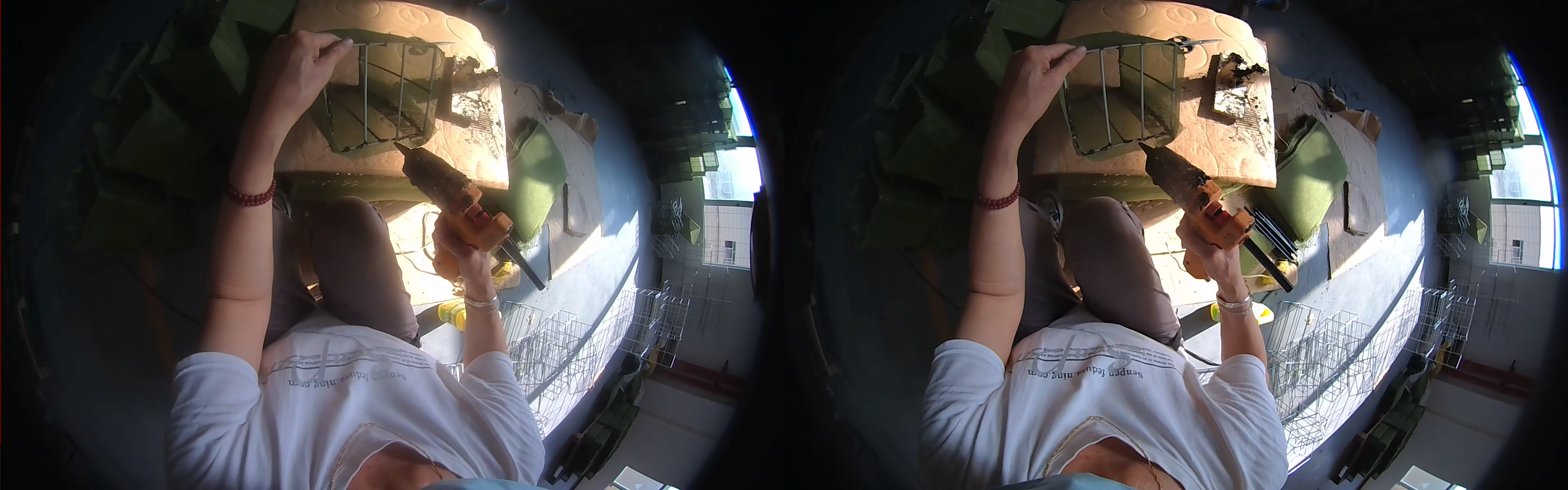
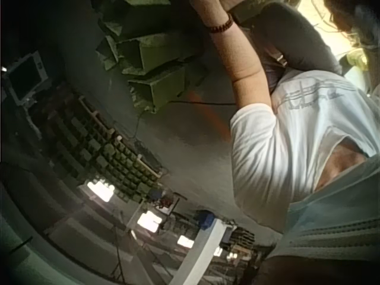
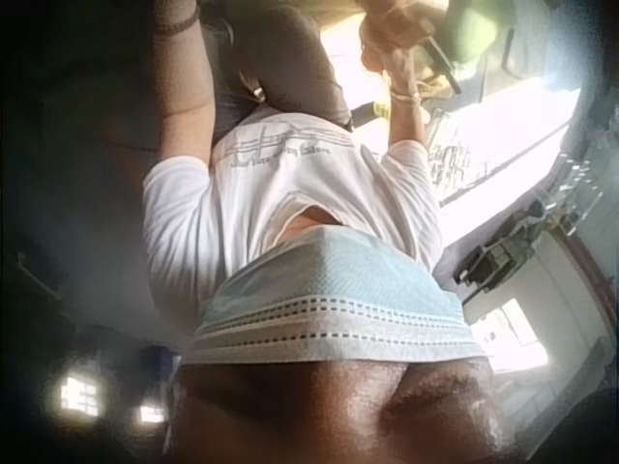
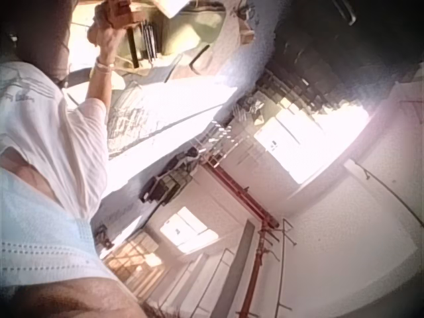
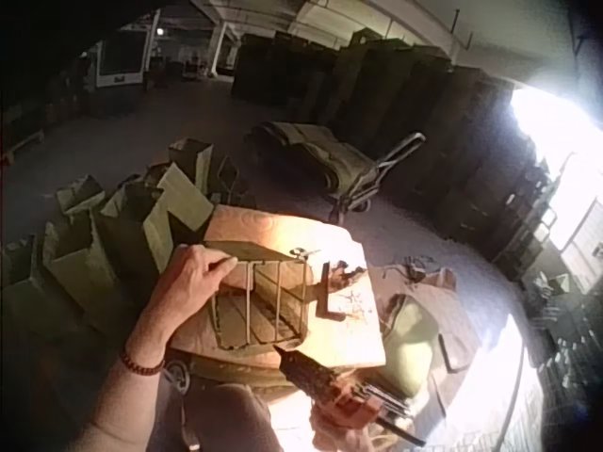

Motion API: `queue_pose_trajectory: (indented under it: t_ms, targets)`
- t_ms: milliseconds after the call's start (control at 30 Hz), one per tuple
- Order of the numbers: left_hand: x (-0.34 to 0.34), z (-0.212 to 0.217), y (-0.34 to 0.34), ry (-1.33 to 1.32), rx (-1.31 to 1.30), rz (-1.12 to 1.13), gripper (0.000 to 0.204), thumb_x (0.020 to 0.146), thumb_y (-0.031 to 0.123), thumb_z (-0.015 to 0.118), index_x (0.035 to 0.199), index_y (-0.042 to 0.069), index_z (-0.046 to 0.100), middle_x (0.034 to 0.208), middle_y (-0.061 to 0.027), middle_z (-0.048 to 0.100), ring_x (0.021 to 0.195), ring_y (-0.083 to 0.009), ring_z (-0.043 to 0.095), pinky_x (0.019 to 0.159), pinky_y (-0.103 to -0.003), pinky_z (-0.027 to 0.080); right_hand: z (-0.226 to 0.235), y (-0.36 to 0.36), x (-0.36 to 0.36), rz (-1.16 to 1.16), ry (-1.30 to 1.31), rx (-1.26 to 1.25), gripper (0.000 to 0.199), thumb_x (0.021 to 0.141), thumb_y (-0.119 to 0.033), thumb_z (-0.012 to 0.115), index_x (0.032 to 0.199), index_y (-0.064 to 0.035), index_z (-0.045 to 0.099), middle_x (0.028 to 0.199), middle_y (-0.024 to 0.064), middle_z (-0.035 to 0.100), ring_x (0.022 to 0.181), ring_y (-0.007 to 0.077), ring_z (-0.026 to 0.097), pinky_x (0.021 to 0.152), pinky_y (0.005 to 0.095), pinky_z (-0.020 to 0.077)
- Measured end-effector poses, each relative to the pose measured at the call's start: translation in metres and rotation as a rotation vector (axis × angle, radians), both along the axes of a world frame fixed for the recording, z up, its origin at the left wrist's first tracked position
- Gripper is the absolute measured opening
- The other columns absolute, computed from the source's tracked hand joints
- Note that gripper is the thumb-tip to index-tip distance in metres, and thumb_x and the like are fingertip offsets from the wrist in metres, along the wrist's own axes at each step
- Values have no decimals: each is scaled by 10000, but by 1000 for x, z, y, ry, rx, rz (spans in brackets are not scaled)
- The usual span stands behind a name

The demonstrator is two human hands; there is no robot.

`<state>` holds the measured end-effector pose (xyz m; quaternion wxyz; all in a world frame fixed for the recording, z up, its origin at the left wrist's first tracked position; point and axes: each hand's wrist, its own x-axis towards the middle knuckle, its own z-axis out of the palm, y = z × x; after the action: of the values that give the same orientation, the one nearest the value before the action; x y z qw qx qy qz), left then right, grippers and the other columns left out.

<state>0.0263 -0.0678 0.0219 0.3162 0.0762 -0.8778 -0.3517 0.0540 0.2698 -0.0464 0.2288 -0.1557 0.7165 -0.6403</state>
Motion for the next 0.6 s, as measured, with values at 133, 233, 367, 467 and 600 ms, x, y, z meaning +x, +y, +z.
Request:
queue_pose_trajectory:
  t_ms: [133,233,367,467,600]
  targets:
    - [2,1,2,12,-13,-5,328,884,241,592,705,-32,565,604,-237,440,572,-419,432,499,-405,385,-1,-9,5,11,-22,0,178,792,-56,627,949,-14,555,809,-7,543,717,73,510,624,244,417]
    - [2,2,4,29,-15,-17,324,884,240,592,704,-29,568,605,-235,448,573,-418,436,507,-405,391,-4,-10,5,51,17,47,176,802,-65,646,956,-21,574,830,-9,557,739,76,524,635,250,428]
    - [1,2,4,26,-6,-18,314,883,234,589,711,-28,576,602,-232,441,569,-413,434,510,-403,393,-26,-1,2,123,164,161,173,804,-69,673,963,-37,611,866,6,585,773,105,558,647,276,455]
    - [0,0,4,38,0,-29,313,884,229,588,709,-30,572,599,-230,434,566,-411,428,511,-402,392,-20,-1,-3,80,-122,32,193,792,-68,695,974,-46,634,895,27,603,783,138,581,660,288,472]
    - [0,2,5,13,-28,-35,316,885,222,585,701,-32,558,601,-230,424,569,-410,418,513,-401,390,-26,0,-2,224,393,333,194,786,-73,700,968,-38,643,878,34,617,766,140,590,671,293,478]
